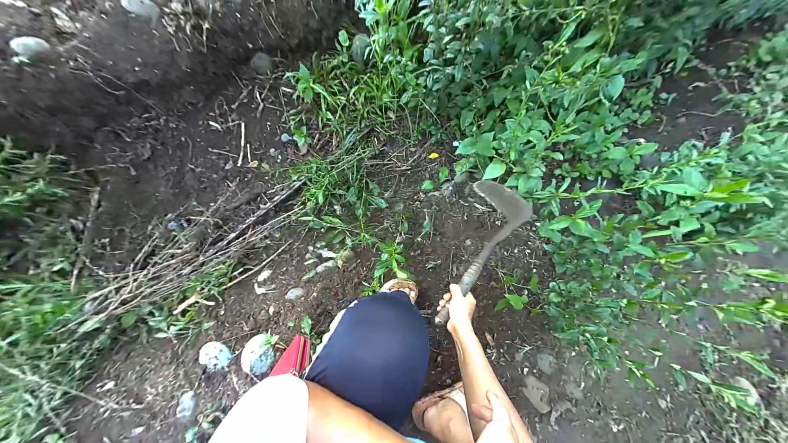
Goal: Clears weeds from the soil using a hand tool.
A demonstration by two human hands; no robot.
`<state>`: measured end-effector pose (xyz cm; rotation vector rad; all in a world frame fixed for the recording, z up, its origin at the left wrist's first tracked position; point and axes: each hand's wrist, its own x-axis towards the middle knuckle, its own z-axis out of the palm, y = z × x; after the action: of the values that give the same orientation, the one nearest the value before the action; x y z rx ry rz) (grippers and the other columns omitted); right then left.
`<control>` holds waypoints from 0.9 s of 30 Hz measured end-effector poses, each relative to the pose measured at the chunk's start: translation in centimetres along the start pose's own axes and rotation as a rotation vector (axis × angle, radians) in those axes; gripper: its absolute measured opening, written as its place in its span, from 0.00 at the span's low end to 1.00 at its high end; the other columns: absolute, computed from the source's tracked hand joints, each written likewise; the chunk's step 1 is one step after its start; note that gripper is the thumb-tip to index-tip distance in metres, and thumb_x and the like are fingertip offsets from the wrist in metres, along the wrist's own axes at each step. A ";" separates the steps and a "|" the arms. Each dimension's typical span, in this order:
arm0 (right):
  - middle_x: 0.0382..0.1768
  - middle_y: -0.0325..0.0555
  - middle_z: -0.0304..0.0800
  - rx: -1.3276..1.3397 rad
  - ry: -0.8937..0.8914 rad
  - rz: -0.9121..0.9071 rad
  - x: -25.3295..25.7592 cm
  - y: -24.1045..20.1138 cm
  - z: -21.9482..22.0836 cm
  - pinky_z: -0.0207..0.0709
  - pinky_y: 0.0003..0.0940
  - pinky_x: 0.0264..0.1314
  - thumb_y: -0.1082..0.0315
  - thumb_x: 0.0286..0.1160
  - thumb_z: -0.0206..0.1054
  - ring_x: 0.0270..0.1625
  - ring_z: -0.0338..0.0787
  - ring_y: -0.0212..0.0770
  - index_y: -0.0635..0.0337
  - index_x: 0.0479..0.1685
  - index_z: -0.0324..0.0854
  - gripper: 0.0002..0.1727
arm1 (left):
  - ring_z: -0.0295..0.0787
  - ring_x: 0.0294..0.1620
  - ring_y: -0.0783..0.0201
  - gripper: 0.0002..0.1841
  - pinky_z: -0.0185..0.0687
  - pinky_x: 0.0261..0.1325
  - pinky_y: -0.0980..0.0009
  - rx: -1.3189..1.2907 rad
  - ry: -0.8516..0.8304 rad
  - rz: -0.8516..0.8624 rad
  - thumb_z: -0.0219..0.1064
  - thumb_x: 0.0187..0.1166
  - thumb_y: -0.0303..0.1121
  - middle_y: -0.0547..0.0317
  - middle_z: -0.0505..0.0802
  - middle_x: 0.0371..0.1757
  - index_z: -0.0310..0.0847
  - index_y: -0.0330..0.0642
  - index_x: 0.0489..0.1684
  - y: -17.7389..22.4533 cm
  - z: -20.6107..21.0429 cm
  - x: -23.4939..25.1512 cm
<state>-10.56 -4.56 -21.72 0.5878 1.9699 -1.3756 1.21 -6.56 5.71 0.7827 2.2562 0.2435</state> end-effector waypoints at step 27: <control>0.17 0.40 0.74 -0.218 -0.185 0.220 -1.9 3.1 1.4 0.77 0.29 0.17 0.65 0.89 0.61 0.14 0.76 0.33 0.67 0.47 0.73 0.11 | 0.78 0.74 0.33 0.20 0.59 0.81 0.34 -0.105 -0.047 -0.005 0.43 0.88 0.20 0.25 0.82 0.70 0.70 0.18 0.71 -0.5 -0.6 -0.3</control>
<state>-6.77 -4.73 -22.66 0.5369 1.8164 -1.0276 0.76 -7.09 6.16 0.7207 2.1822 0.3354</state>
